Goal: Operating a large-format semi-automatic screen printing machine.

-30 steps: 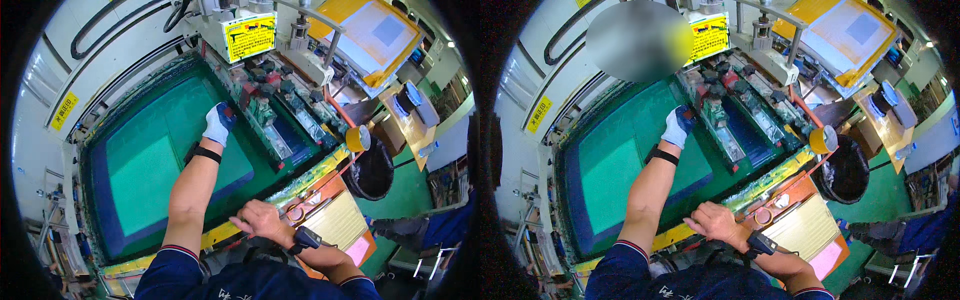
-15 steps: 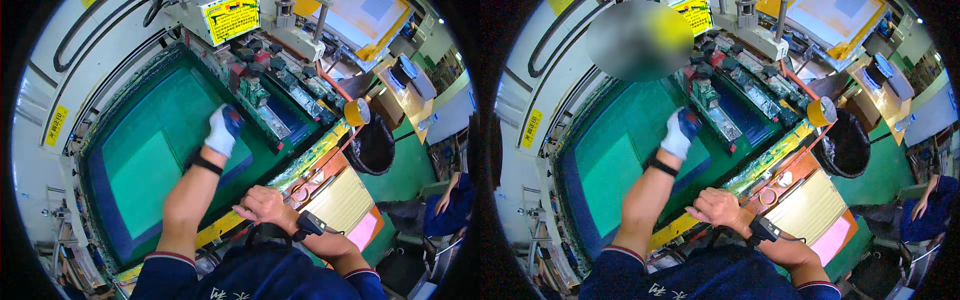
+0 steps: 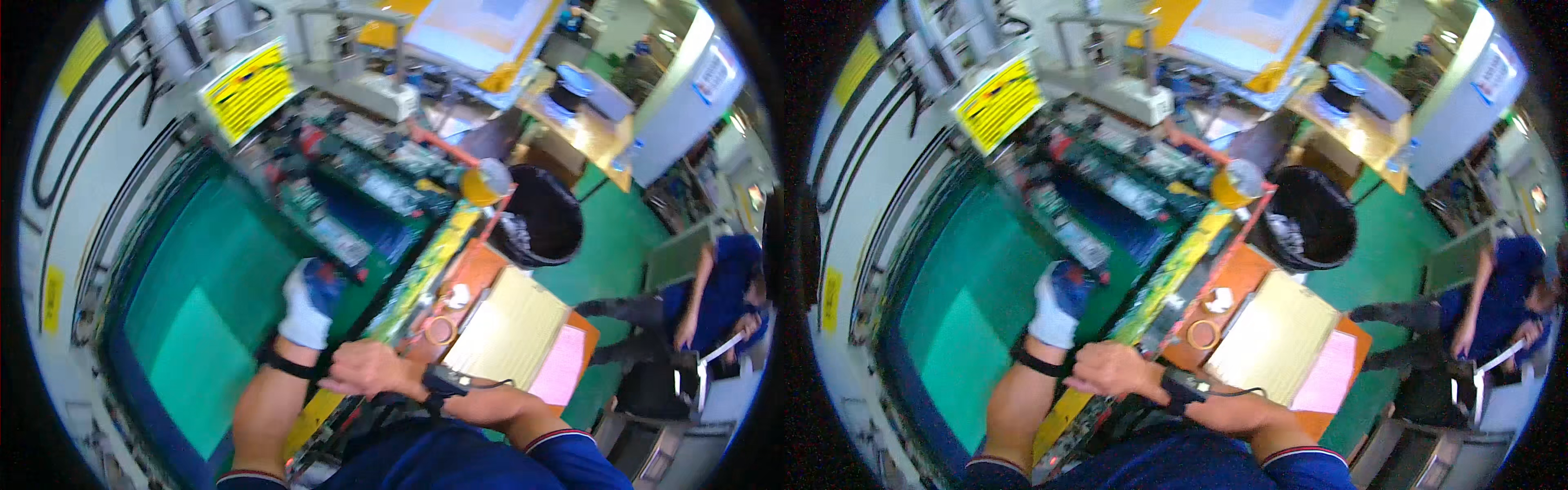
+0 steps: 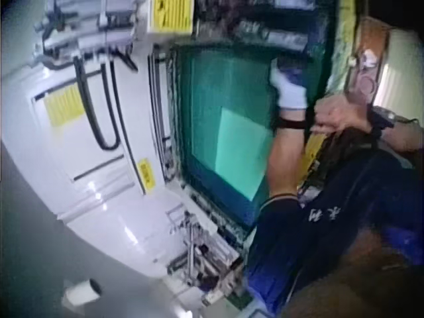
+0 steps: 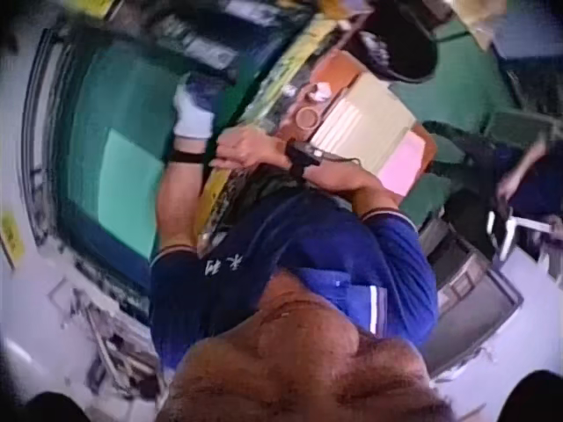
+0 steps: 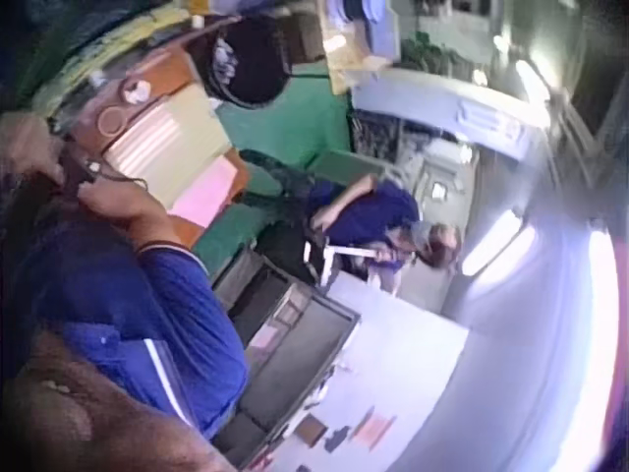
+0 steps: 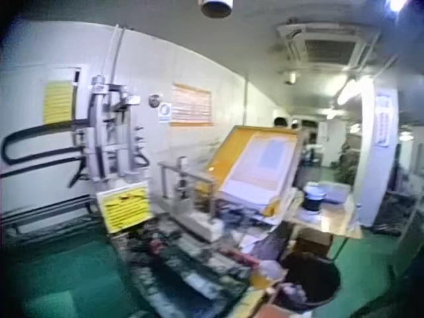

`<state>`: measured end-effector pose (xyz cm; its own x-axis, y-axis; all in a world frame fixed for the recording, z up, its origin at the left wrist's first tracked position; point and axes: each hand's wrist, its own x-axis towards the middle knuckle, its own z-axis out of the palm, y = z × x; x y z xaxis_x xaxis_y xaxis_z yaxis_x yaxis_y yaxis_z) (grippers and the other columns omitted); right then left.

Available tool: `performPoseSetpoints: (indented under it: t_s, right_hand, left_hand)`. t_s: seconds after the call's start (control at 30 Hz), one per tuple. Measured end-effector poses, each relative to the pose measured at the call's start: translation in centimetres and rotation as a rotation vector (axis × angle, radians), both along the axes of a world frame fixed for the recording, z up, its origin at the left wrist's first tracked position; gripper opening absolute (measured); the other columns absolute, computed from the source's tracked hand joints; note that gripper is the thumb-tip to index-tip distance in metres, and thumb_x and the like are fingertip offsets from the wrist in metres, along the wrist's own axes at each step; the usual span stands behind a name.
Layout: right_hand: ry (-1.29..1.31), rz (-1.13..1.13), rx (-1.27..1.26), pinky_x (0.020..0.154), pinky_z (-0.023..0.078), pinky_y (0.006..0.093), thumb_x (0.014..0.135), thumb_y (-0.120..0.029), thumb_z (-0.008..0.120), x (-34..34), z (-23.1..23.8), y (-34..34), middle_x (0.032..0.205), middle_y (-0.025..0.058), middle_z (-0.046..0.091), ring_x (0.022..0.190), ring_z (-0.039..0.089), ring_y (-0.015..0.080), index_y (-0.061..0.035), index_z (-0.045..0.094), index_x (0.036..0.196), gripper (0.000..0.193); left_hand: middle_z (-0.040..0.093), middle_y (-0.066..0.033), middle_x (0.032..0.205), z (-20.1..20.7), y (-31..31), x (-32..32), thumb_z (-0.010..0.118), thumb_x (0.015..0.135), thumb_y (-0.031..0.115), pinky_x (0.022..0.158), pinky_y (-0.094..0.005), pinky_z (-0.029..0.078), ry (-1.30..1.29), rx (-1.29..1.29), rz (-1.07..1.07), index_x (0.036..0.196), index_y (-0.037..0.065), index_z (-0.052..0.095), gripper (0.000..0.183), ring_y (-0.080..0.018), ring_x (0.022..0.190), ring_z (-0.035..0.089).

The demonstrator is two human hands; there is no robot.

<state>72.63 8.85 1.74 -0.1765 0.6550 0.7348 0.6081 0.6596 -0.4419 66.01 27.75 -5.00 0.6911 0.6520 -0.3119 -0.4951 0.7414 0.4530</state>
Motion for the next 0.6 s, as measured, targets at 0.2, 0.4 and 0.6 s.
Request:
performPoseSetpoints:
  t_s: [0.2,0.4,0.6]
  right_hand:
    - [0.000,-0.043,0.012,0.046,0.042,0.0330,0.077,-0.025,0.077,0.0,0.3,-0.3,0.060,0.0031,0.041,0.053,0.050,0.0202,-0.0119,0.045,0.061,0.038]
    - [-0.018,-0.042,0.018,0.046,0.044,0.0313,0.075,-0.024,0.077,-0.1,0.1,0.1,0.061,0.0028,0.042,0.053,0.050,0.0190,-0.0121,0.045,0.061,0.037]
    - [-0.026,-0.024,0.038,0.046,0.043,0.0317,0.076,-0.025,0.077,-0.3,0.8,-0.2,0.061,0.0026,0.042,0.053,0.050,0.0188,-0.0123,0.045,0.061,0.038]
  left_hand:
    - [0.063,-0.0080,0.095,0.5,2.6,-0.3,0.050,0.094,0.018,0.081,-0.0364,0.051,-0.091,0.307,0.002,0.098,0.009,0.060,0.014,-0.0248,0.091,0.060]
    - [0.064,-0.0083,0.090,1.0,-1.9,-0.8,0.045,0.097,0.017,0.076,-0.0351,0.051,-0.194,-0.114,-0.049,0.097,0.011,0.061,0.017,-0.0226,0.084,0.061]
    - [0.066,-0.0089,0.086,-1.8,-1.4,-0.7,0.052,0.089,0.014,0.073,-0.0346,0.051,-0.021,0.491,0.011,0.095,0.008,0.063,0.014,-0.0247,0.080,0.063]
